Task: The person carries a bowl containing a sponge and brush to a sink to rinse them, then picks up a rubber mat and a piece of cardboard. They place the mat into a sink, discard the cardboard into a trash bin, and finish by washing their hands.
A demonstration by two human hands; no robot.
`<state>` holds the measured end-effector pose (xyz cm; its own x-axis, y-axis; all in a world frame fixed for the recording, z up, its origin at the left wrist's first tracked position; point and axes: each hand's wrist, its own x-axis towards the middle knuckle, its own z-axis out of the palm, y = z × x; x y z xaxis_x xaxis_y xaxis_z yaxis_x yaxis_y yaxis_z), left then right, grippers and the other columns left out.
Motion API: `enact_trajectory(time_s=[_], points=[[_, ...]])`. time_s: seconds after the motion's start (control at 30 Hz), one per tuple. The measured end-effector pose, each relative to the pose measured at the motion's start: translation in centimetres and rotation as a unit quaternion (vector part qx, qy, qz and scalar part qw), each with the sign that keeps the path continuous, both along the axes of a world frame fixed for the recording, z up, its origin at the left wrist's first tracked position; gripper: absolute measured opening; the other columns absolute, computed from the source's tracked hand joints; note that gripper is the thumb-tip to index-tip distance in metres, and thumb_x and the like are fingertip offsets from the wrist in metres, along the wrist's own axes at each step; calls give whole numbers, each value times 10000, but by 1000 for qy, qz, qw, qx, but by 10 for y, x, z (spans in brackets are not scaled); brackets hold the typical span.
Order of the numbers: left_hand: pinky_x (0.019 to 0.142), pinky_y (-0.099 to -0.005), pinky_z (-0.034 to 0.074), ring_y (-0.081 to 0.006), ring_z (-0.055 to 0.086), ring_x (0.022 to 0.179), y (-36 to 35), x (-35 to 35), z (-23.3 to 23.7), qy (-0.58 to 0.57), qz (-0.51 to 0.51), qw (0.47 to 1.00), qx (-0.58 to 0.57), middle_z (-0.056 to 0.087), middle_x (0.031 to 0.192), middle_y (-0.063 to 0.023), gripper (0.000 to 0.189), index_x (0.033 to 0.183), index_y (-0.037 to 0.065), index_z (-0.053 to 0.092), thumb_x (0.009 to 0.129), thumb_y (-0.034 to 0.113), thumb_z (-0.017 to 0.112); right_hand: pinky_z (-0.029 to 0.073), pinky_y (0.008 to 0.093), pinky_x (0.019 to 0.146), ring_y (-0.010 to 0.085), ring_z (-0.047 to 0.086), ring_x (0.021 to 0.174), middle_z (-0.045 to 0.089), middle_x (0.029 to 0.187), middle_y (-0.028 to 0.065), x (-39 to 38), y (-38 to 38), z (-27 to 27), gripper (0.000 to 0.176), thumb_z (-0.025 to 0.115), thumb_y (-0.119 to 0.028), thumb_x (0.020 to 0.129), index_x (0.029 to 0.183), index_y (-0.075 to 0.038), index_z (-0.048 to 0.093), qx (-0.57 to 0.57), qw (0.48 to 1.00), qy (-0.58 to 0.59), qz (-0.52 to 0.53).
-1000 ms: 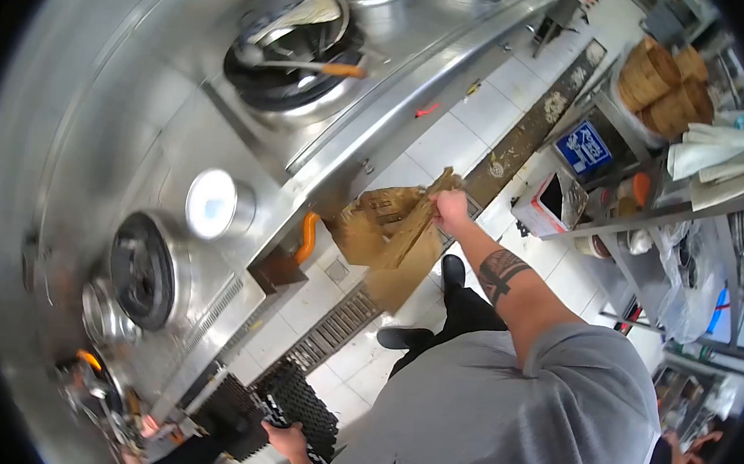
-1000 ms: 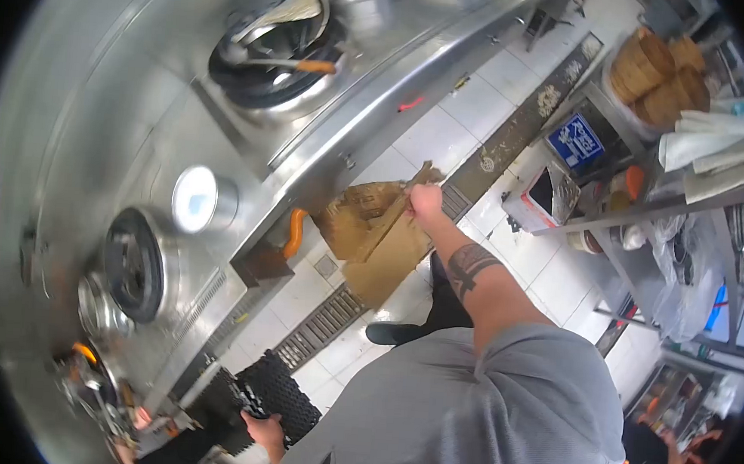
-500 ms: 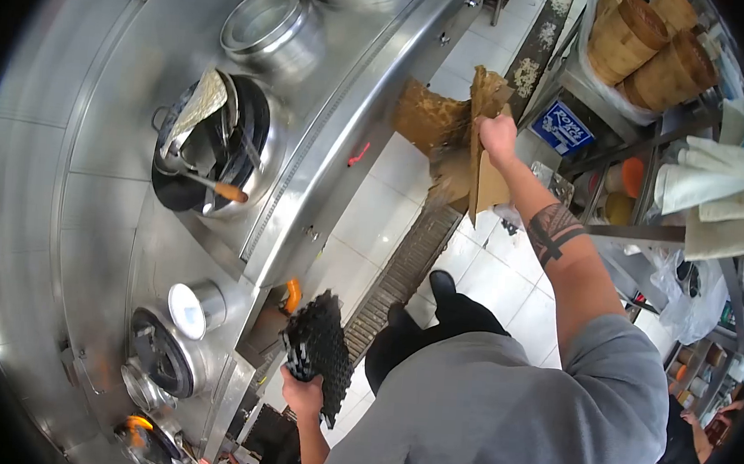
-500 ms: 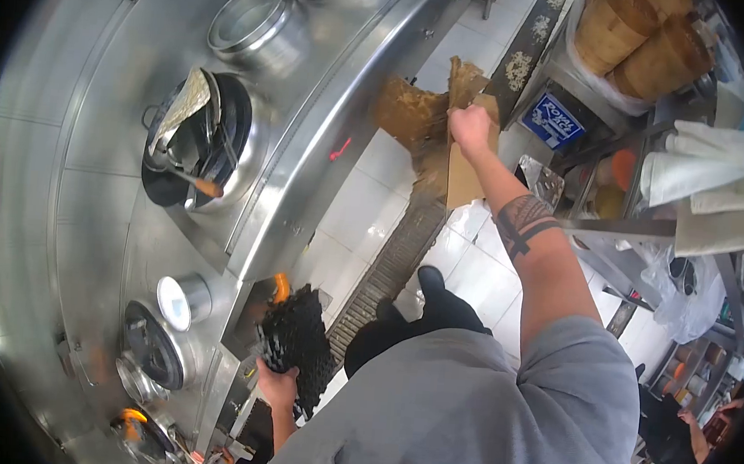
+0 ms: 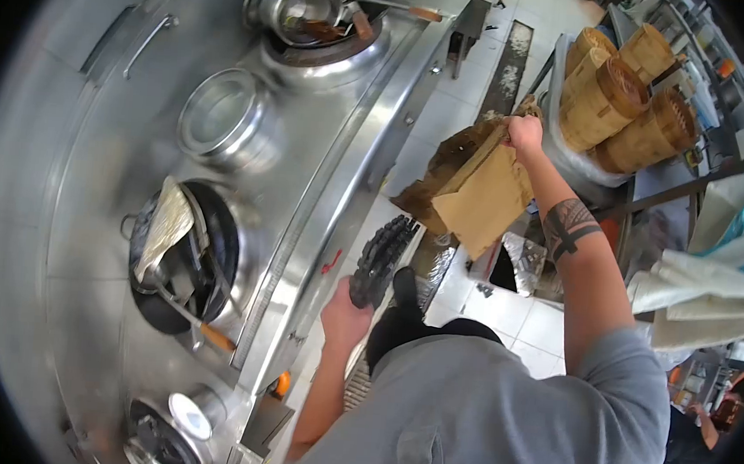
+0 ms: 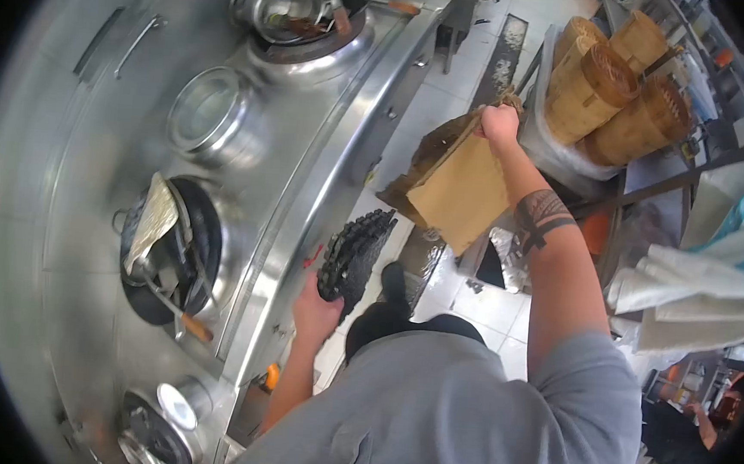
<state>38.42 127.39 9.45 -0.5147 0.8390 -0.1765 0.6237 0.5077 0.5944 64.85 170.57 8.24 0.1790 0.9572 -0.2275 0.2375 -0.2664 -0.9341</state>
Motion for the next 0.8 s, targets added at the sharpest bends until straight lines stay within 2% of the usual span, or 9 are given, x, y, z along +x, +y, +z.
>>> enact_trajectory(time_s=[0.1, 0.3, 0.47, 0.53, 0.57, 0.6, 0.7, 0.73, 0.8], points=[[787, -526, 520, -453, 664, 908, 86, -12, -8, 32, -81, 996, 3, 696, 966, -238, 532, 1255, 107, 528, 759, 181, 708, 599, 406, 562, 264, 665, 708, 645, 826, 142, 40, 86, -44, 228, 704, -125, 827, 794, 91, 636, 106, 967, -202, 115], [792, -520, 523, -458, 663, 903, 255, -13, 13, 0, -148, 989, 12, 699, 974, -237, 590, 1273, 112, 509, 718, 133, 707, 607, 414, 557, 275, 670, 722, 656, 880, 166, 66, 164, -5, 266, 722, -144, 861, 863, 103, 625, 67, 981, -161, 91], [800, -512, 522, -467, 657, 924, 368, 0, 39, 33, -122, 992, 24, 696, 978, -241, 547, 1222, 79, 532, 702, 105, 702, 573, 463, 562, 294, 684, 745, 658, 800, 151, 93, 291, -82, 181, 731, -143, 845, 833, 22, 657, 47, 995, -86, 11], [806, -505, 524, -465, 660, 925, 417, 4, 40, 41, -118, 992, 24, 698, 976, -240, 559, 1217, 70, 531, 691, 107, 718, 557, 461, 860, 411, 696, 911, 708, 924, 273, 98, 335, -97, 308, 659, -246, 769, 793, 52, 734, 159, 847, -484, 153], [811, -497, 526, -463, 664, 926, 443, 5, 42, 40, -115, 992, 15, 699, 974, -240, 571, 1212, 61, 530, 681, 110, 733, 549, 455, 885, 422, 687, 941, 698, 982, 286, 96, 339, -76, 290, 601, -184, 758, 849, 56, 735, 153, 821, -513, 199], [811, -497, 526, -463, 664, 926, 466, 12, 47, 53, -116, 992, 19, 699, 974, -240, 571, 1212, 61, 530, 681, 110, 733, 549, 457, 886, 418, 692, 938, 704, 1009, 264, 96, 389, -133, 296, 572, -147, 772, 908, 58, 736, 102, 910, -393, 79], [831, -472, 530, -439, 679, 938, 527, 30, 69, 115, -126, 985, -25, 708, 981, -227, 592, 1191, 43, 527, 657, 106, 775, 569, 484, 788, 387, 713, 860, 707, 970, 248, 98, 453, -177, 285, 565, -108, 802, 969, 69, 714, -15, 994, -54, -99], [841, -461, 530, -427, 685, 945, 540, 37, 74, 101, -100, 989, -31, 712, 985, -216, 596, 1184, 41, 531, 651, 97, 790, 569, 473, 646, 344, 720, 789, 688, 915, 216, 94, 437, -116, 236, 554, -72, 829, 968, 73, 678, -49, 966, 193, -168], [858, -433, 533, -404, 694, 961, 569, 46, 81, 45, -71, 996, -41, 719, 997, -198, 581, 1166, 40, 540, 651, 67, 809, 560, 454, 602, 336, 715, 761, 675, 900, 208, 94, 479, -124, 217, 538, -50, 830, 966, 66, 661, -67, 948, 244, -191]])
